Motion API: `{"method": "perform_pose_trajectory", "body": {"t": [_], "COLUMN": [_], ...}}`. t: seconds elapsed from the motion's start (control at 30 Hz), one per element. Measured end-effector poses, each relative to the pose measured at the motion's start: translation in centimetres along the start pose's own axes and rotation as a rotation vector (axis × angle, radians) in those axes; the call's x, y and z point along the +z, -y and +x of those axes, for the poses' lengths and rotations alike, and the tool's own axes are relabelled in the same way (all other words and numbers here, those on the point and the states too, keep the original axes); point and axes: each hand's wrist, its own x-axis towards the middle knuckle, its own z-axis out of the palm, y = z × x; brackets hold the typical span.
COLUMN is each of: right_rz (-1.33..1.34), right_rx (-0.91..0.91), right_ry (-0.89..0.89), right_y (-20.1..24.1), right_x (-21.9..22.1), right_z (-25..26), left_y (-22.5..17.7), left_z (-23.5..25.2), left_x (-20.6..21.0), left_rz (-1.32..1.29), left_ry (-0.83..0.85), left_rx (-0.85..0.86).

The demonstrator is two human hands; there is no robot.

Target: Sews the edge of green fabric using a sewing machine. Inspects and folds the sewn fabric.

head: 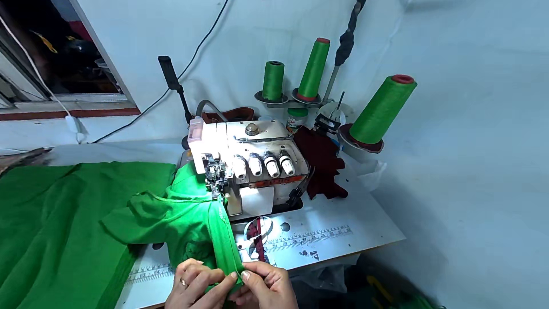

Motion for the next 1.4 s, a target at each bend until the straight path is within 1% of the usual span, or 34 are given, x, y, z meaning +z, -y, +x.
{"method": "perform_pose_trajectory", "body": {"t": [0.17, 0.33, 0.43, 0.5, 0.57, 0.6, 0.67, 0.7, 0.77, 0.8, 0.83, 0.87, 0.97, 1.0, 1.03, 1.1, 1.17, 1.2, 1.23, 1.3, 1.37, 1.4], "right_rz": [0.036, 0.045, 0.013, -0.069, -0.126, -0.129, -0.091, -0.065, 0.0, 0.048, 0.117, 0.199, 0.399, 0.435, 0.456, 0.454, 0.415, 0.389, 0.356, 0.252, 0.147, 0.1], "right_rx": [0.027, 0.046, 0.003, -0.059, -0.158, -0.219, -0.31, -0.325, -0.298, -0.261, -0.22, -0.187, -0.124, -0.109, -0.096, -0.082, -0.08, -0.079, -0.079, -0.085, -0.089, -0.09], "right_ry": [0.019, -0.001, -0.033, -0.069, -0.088, -0.095, -0.089, -0.076, -0.041, -0.009, 0.032, 0.073, 0.123, 0.12, 0.111, 0.085, 0.048, 0.036, 0.024, -0.006, 0.002, 0.012], "right_y": [-0.2, -0.2, -0.5, -0.7, -0.7, -0.6, -0.5, -0.5, -0.6, -0.4, -0.1, 0.2, 0.5, 0.5, 0.6, 0.9, 1.0, 0.9, 0.7, -0.1, -1.2, -1.9], "right_x": [0.0, 0.4, 0.7, 0.8, 0.9, 0.9, 0.8, 0.7, 0.6, 0.6, 0.7, 0.9, 1.1, 1.0, 0.8, 0.3, -0.2, -0.5, -0.6, -0.4, 0.4, 1.1], "right_z": [0.2, 0.4, 0.6, 0.8, 0.8, 0.8, 0.9, 1.0, 1.2, 1.2, 1.1, 1.0, 1.0, 1.2, 1.3, 1.5, 1.7, 1.8, 1.9, 2.0, 1.7, 1.5], "left_y": [0.4, 0.6, 0.6, 0.6, 1.0, 1.2, 1.6, 1.8, 2.4, 2.7, 2.9, 3.1, 3.8, 4.0, 4.2, 4.5, 4.6, 4.4, 4.2, 4.8, 7.0, 7.9], "left_z": [-0.2, -0.3, -0.5, -0.7, -1.2, -1.5, -1.8, -1.6, -1.1, -0.6, -0.1, 0.4, 1.7, 2.0, 2.0, 1.3, 0.5, 0.4, 0.5, 1.1, 1.6, 2.1], "left_x": [0.2, 0.3, 0.2, -0.3, -1.4, -2.1, -3.3, -3.8, -4.5, -4.7, -4.8, -4.8, -4.0, -3.8, -3.7, -3.7, -4.1, -4.7, -5.6, -8.2, -11.3, -12.6], "left_rz": [0.025, 0.08, 0.066, -0.025, -0.103, -0.113, -0.142, -0.204, -0.453, -0.585, -0.682, -0.766, -0.948, -1.001, -1.055, -1.08, -1.003, -0.935, -0.863, -0.734, -0.679, -0.677], "left_ry": [0.018, 0.025, 0.08, 0.132, 0.111, 0.066, -0.027, -0.053, -0.138, -0.213, -0.299, -0.377, -0.625, -0.663, -0.66, -0.529, -0.371, -0.32, -0.31, -0.345, -0.334, -0.311], "left_rx": [0.022, 0.059, 0.077, 0.028, -0.124, -0.248, -0.568, -0.765, -1.139, -1.266, -1.337, -1.365, -1.417, -1.437, -1.452, -1.472, -1.473, -1.45, -1.398, -1.206, -0.995, -0.942]}}
